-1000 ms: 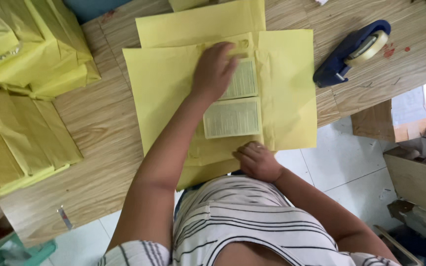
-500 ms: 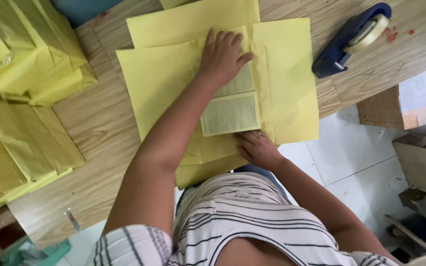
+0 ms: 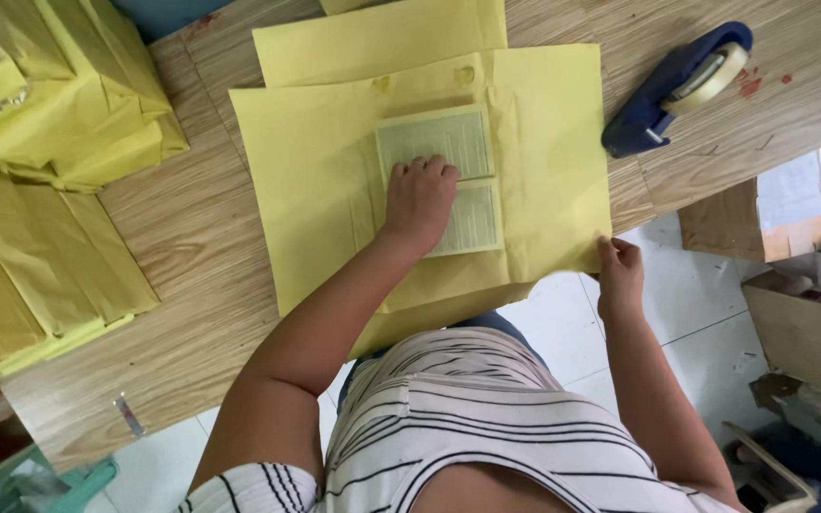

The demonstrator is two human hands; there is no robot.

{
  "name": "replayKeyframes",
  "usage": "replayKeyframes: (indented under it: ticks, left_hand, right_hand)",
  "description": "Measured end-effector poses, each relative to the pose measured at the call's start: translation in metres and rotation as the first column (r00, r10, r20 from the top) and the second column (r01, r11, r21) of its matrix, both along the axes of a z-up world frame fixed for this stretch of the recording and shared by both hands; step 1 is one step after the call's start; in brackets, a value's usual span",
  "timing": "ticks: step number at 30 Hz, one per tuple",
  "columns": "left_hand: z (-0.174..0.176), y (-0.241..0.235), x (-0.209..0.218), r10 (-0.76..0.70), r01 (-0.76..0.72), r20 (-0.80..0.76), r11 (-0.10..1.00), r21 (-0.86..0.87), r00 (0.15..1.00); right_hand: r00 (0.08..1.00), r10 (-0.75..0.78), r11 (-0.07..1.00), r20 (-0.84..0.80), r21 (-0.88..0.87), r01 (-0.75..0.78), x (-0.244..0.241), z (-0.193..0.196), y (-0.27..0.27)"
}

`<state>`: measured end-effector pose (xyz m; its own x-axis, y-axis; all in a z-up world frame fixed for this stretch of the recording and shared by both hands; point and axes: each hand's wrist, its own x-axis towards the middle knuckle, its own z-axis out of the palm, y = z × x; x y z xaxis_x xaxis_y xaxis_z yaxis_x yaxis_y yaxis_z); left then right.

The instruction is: The person wraps stacks of yellow paper by hand using yellow wrapping sheets and tape. They place a stack on a sheet, fold the sides and ends of the paper around it, and secure the folds with pieces of tape taken from a dispenser.

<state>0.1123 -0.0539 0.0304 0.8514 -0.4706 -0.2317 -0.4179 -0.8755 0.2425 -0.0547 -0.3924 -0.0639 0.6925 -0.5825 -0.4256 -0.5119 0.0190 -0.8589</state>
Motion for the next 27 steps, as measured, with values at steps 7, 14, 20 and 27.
replayKeyframes:
  ticks: [7,14,20,27]
  left_hand:
    - [0.023,0.0,0.0,0.057,-0.057,-0.038,0.998,-0.016,0.998]
    - [0.02,0.004,-0.004,0.042,-0.041,0.012,0.992,-0.121,0.999]
    - [0.09,0.019,0.0,-0.001,-0.064,-0.275,0.972,-0.226,0.961]
    - [0.118,0.023,0.103,0.036,-0.112,-0.252,0.949,-0.295,0.967]
  right_hand:
    - [0.998,0.064,0.966,-0.016,-0.25,-0.066,0.013,0.009,-0.015]
    - [1.0,0.006,0.97,-0.009,-0.242,-0.008,0.015,0.018,-0.002]
    - [0.999,0.024,0.971,-0.04,-0.236,-0.033,0.005,0.027,0.003]
    - [0.971,-0.024,0.976,-0.237,-0.218,-0.029,0.024,0.062,0.027]
